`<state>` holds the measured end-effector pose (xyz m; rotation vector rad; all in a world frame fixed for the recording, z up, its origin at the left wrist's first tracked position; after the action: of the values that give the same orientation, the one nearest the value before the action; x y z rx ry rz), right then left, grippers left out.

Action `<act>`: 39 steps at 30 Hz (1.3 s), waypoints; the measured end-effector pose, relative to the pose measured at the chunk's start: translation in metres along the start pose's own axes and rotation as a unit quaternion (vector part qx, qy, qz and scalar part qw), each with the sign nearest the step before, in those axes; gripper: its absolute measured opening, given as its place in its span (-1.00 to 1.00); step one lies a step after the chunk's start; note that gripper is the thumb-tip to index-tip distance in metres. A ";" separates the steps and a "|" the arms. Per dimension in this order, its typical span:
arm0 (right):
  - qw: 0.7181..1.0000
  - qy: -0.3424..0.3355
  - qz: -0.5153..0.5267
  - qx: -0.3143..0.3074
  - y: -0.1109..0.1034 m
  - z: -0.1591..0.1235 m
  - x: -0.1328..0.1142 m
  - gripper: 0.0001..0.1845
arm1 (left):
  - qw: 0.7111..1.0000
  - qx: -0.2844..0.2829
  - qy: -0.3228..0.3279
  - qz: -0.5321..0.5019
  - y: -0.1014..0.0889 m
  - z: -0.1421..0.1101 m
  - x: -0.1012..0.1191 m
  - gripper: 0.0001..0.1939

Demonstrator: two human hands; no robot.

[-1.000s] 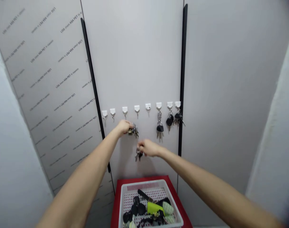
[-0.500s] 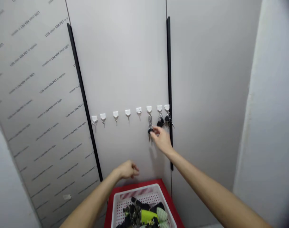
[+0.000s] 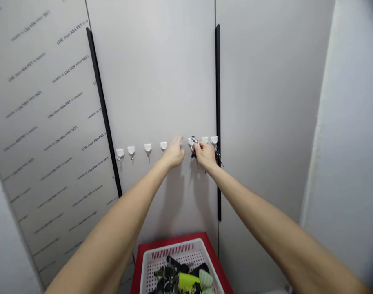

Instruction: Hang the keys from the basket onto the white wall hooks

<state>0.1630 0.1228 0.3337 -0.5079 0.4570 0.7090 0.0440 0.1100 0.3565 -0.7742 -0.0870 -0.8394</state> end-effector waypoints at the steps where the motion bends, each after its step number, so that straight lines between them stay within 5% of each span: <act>1: 1.000 -0.003 0.011 -0.014 -0.001 0.001 -0.002 -0.72 | 0.999 -0.029 0.022 0.024 0.008 -0.001 0.001 -0.57; 3: 0.997 -0.016 0.022 -0.077 0.003 -0.008 -0.004 -0.74 | 0.993 -0.078 0.064 0.066 0.024 -0.013 -0.004 -0.60; 6: 0.968 -0.016 0.033 -0.249 0.028 -0.052 0.005 -0.77 | 0.988 -0.100 0.076 0.091 0.040 -0.045 -0.028 -0.59; 8: 0.939 0.001 0.043 -0.341 0.047 -0.094 0.016 -0.78 | 0.992 -0.092 0.015 0.082 0.044 -0.068 -0.052 -0.60; 12: 0.911 0.009 0.059 -0.408 0.073 -0.151 0.031 -0.77 | 0.985 -0.129 -0.105 0.050 0.053 -0.110 -0.083 -0.65; 15: 0.948 0.014 0.061 -0.312 0.060 -0.132 0.040 -0.86 | 0.977 -0.163 -0.134 0.015 0.060 -0.126 -0.084 -0.66; 18: 0.995 0.042 0.013 -0.086 0.011 -0.077 0.057 -0.75 | 0.973 -0.160 -0.161 -0.038 0.066 -0.120 -0.076 -0.67; 19: 0.998 0.057 -0.019 0.007 -0.010 -0.061 0.064 -0.72 | 0.972 -0.157 -0.167 -0.059 0.069 -0.113 -0.071 -0.66; 21: 0.989 0.090 -0.069 0.092 -0.034 -0.038 0.077 -0.65 | 0.968 -0.146 -0.176 -0.107 0.081 -0.093 -0.059 -0.64; 26: 0.985 0.126 -0.115 -0.001 -0.027 -0.016 0.097 -0.67 | 0.942 -0.057 -0.234 -0.236 0.122 -0.035 -0.032 -0.57; 31: 0.991 0.098 -0.086 -0.002 -0.034 -0.005 0.101 -0.74 | 0.908 -0.009 -0.276 -0.314 0.151 -0.005 -0.008 -0.81; 34: 0.995 0.069 -0.075 0.014 -0.049 0.009 0.097 -0.75 | 0.904 -0.020 -0.267 -0.334 0.143 0.008 0.006 -0.86; 39: 0.996 0.023 -0.090 0.019 -0.064 0.033 0.070 -0.74 | 0.922 0.008 -0.208 -0.325 0.096 0.041 0.021 -0.88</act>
<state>0.2629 0.1348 0.3385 -0.5238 0.4600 0.5158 0.1345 0.1632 0.3376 -0.9138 -0.7645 -1.2836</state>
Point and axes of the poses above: each hand's wrist, its own z-axis towards the middle knuckle, its own y-axis out of the palm, x = y × z, the point moved 7 cm from there along z, towards the middle knuckle, and after that the axes turned 2 degrees about -y, right-handed, at the moved point
